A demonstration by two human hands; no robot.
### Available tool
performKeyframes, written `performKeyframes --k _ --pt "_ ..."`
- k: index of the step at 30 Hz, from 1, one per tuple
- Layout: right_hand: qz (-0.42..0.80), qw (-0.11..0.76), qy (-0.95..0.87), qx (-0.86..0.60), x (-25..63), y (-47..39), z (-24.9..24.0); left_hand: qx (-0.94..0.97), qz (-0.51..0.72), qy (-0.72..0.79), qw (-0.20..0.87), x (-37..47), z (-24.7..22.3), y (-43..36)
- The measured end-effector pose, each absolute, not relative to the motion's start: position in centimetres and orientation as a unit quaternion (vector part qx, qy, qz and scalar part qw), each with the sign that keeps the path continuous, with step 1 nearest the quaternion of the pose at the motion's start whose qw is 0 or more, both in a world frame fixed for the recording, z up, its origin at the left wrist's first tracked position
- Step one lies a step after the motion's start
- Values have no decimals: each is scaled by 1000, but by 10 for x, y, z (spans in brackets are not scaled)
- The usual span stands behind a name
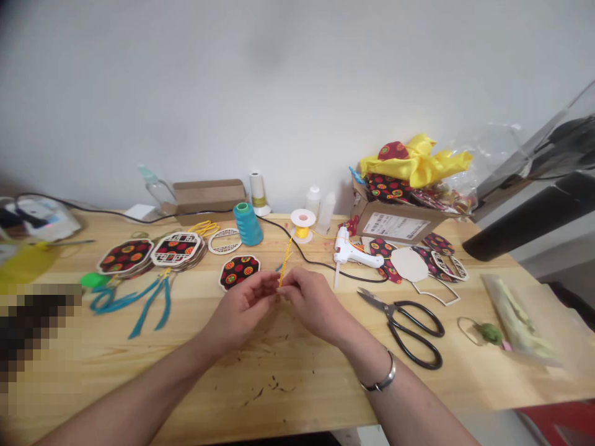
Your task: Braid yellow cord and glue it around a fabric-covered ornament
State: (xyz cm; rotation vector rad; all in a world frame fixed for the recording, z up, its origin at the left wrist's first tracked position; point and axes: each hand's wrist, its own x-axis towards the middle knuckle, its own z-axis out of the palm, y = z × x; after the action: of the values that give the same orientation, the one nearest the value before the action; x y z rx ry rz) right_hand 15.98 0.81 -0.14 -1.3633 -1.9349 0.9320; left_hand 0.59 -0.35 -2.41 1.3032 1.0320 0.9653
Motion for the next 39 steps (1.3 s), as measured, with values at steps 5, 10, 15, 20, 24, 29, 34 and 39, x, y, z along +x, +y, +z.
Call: performKeyframes --k 5,10,15,20,24,29,34,39 --pt "345 296 -724 -519 159 9 -2 543 388 461 585 5 -15 -3" --pt "349 292 -722 -522 160 10 -1 518 363 467 618 6 -5 -3" --pt "362 296 -710 -527 160 10 -2 520 353 464 625 4 -2 -2" --pt "400 314 -680 -529 159 12 -6 520 345 496 603 2 -3 -1" --pt "457 324 -639 -527 159 14 -6 471 352 493 641 1 -8 1" --pt "562 329 -577 -493 160 14 -2 407 362 446 710 0 -12 1" --pt "639 327 -526 -456 161 13 2 384 361 436 730 0 -10 1" --pt "684 325 -494 -427 162 11 7 393 361 426 731 -1 -7 0"
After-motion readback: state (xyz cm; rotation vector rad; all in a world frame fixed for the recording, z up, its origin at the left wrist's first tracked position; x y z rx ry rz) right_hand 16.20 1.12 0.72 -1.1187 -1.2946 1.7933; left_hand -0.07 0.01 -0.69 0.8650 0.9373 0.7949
